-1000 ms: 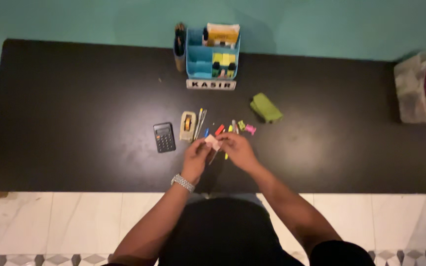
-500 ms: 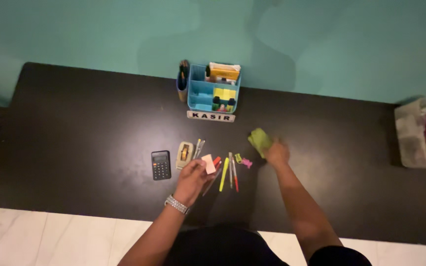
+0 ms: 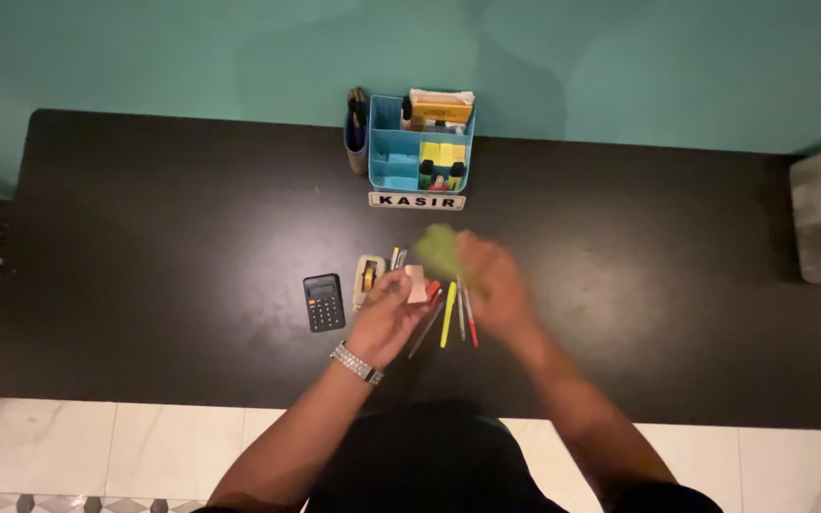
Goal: The person picks up various stationery items including pens, a calculator, an eraser, and a sharpener, wipes them with a green cloth, and places them into different compartments of a blue desk organizer.
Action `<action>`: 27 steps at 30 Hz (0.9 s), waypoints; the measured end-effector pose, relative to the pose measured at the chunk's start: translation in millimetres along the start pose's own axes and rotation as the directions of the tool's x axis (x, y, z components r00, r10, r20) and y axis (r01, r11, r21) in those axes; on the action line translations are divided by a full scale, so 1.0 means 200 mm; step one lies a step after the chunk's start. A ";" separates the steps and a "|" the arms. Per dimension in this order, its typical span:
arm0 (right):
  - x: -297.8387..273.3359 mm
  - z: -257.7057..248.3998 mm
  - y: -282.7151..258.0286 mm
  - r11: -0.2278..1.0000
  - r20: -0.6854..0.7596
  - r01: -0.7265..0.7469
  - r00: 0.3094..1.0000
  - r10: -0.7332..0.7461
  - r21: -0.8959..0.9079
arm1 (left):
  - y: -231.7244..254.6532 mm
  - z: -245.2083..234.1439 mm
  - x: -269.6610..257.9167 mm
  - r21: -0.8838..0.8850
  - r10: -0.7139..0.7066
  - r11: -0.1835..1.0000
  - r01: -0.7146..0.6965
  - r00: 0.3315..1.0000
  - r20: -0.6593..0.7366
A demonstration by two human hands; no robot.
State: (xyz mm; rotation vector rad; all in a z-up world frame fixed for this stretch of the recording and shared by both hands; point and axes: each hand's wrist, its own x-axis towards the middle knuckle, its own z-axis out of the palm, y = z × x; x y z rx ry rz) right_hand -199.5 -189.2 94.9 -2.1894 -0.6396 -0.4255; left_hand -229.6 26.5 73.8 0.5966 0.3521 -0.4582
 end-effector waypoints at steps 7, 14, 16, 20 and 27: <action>0.11 -0.01 -0.16 0.925 0.080 0.202 0.979 -0.186 -0.322 | 0.03 -0.04 -0.06 -0.144 -0.045 0.988 0.049 0.999 0.028; 0.07 0.01 -0.25 0.875 0.093 0.318 0.948 -0.306 -0.365 | 0.06 -0.06 -0.07 -0.190 -0.038 0.981 0.026 0.997 -0.062; 0.07 0.02 -0.25 0.896 0.145 0.307 0.951 -0.274 -0.320 | 0.05 -0.07 -0.08 -0.160 0.016 0.987 -0.006 0.998 0.058; 0.09 0.02 -0.21 0.891 0.116 0.219 0.975 -0.188 -0.397 | 0.06 -0.10 -0.12 -0.151 0.017 0.988 0.002 0.992 0.126; 0.00 0.12 -0.36 0.925 0.117 0.293 0.955 -0.272 -0.243 | 0.06 -0.04 -0.15 -0.258 0.002 0.966 -0.009 1.000 -0.027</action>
